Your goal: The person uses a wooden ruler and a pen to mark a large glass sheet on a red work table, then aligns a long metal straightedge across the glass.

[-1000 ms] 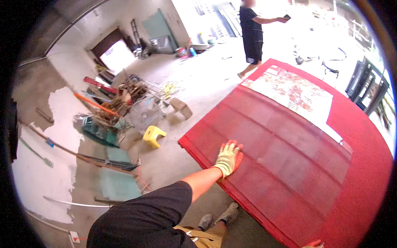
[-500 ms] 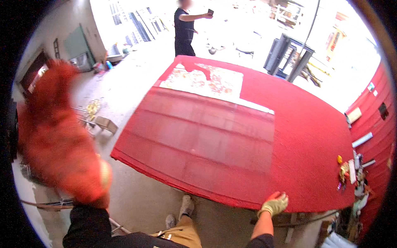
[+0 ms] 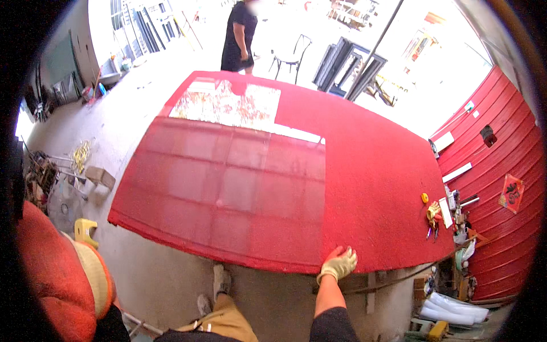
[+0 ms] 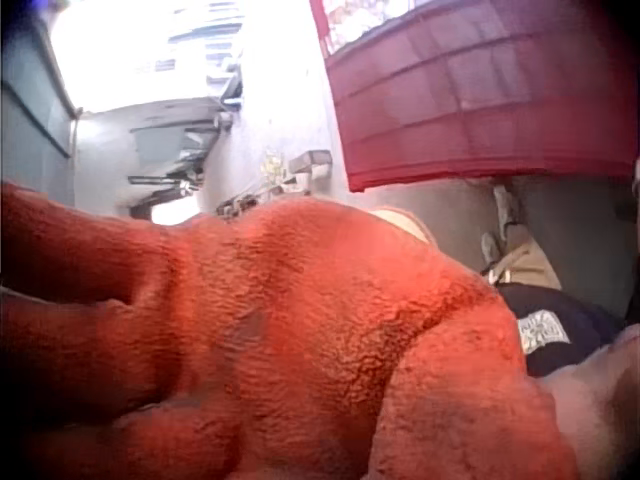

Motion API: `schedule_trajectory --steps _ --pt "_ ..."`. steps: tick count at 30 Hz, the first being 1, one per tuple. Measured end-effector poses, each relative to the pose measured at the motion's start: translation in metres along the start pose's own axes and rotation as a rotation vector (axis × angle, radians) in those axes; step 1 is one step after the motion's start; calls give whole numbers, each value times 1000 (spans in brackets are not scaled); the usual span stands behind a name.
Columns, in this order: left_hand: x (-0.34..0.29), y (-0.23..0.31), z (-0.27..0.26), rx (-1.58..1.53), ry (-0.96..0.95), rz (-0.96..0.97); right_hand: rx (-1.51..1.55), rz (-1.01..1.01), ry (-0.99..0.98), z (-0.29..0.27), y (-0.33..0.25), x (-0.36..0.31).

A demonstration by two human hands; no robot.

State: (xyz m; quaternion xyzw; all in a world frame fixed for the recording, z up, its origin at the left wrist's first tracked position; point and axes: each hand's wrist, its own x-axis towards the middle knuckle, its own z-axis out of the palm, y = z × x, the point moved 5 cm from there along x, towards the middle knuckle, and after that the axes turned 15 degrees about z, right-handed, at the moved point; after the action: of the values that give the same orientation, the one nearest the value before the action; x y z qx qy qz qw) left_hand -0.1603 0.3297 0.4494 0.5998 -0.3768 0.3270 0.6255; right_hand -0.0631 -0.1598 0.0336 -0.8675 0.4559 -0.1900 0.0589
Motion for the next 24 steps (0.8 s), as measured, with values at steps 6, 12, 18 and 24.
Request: schedule_trajectory --steps 6,12,18,24 --pt "1 -29 -1 -13 1 -70 24 47 16 8 2 1" --pt "0 -46 8 -24 -3 -99 73 25 70 21 11 5" --pt "5 -52 18 -44 15 -51 85 24 62 9 2 7" --pt "-15 -101 -8 97 236 -63 84 19 43 -1 0 6"
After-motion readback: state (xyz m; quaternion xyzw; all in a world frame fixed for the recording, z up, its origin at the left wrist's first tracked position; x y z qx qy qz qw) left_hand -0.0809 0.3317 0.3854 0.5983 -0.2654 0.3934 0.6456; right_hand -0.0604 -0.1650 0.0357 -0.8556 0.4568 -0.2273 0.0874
